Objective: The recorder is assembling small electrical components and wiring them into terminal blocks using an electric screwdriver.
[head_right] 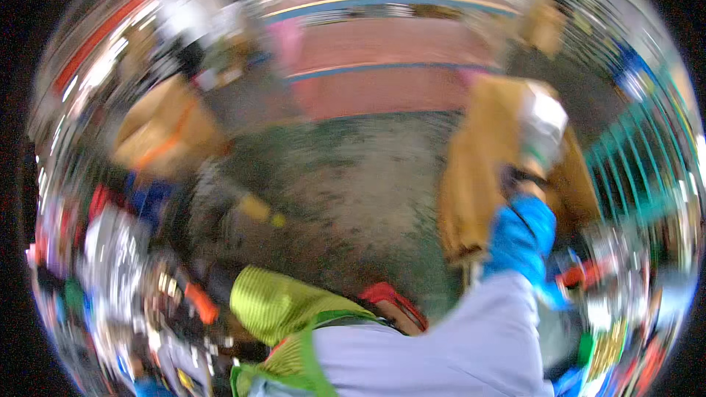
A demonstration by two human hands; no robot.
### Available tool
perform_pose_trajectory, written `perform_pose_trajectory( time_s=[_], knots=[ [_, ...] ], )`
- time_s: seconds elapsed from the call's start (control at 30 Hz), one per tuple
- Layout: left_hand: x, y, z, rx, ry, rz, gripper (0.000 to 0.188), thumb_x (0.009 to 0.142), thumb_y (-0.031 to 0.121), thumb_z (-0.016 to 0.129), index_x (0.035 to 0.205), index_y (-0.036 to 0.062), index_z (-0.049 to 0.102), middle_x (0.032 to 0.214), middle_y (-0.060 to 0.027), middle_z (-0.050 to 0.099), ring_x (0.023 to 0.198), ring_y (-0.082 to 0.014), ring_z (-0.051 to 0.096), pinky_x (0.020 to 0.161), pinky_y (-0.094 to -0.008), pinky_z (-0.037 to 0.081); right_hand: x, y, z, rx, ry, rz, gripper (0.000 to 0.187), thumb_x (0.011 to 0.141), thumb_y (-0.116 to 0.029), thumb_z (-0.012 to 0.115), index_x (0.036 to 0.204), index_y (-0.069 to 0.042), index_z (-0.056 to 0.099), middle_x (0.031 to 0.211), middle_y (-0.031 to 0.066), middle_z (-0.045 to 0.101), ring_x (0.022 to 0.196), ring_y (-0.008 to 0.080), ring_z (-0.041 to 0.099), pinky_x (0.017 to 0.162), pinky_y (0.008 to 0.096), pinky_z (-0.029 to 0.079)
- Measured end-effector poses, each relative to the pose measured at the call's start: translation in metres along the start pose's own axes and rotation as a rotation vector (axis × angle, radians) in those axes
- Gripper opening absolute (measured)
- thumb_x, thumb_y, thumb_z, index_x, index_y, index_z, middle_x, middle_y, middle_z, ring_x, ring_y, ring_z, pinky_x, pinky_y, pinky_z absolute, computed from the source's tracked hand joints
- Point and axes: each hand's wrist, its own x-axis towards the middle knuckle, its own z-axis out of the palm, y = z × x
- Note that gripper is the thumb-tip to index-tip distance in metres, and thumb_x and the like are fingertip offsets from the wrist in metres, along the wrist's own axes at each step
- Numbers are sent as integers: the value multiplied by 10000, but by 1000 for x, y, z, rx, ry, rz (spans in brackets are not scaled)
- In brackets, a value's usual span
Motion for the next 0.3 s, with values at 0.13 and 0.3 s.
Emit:
perform_pose_trajectory(
  time_s=[0.13,0.3],
  knots=[
    [-72,-62,18,-65,-18,-57,605,839,461,577,1259,26,542,1226,-174,593,1162,-289,543,991,-381,421,-5,32,39,-36,-421,-56,539,882,-382,612,1280,-29,530,1231,209,583,1071,285,595,913,387,474],
    [-143,-52,-10,-308,30,-217,419,842,366,577,1084,29,635,976,-179,677,897,-282,650,770,-407,493,27,81,175,-1015,-474,-586,927,720,-799,492,1350,-121,448,1234,128,571,1101,321,558,925,537,429]
  ],
)
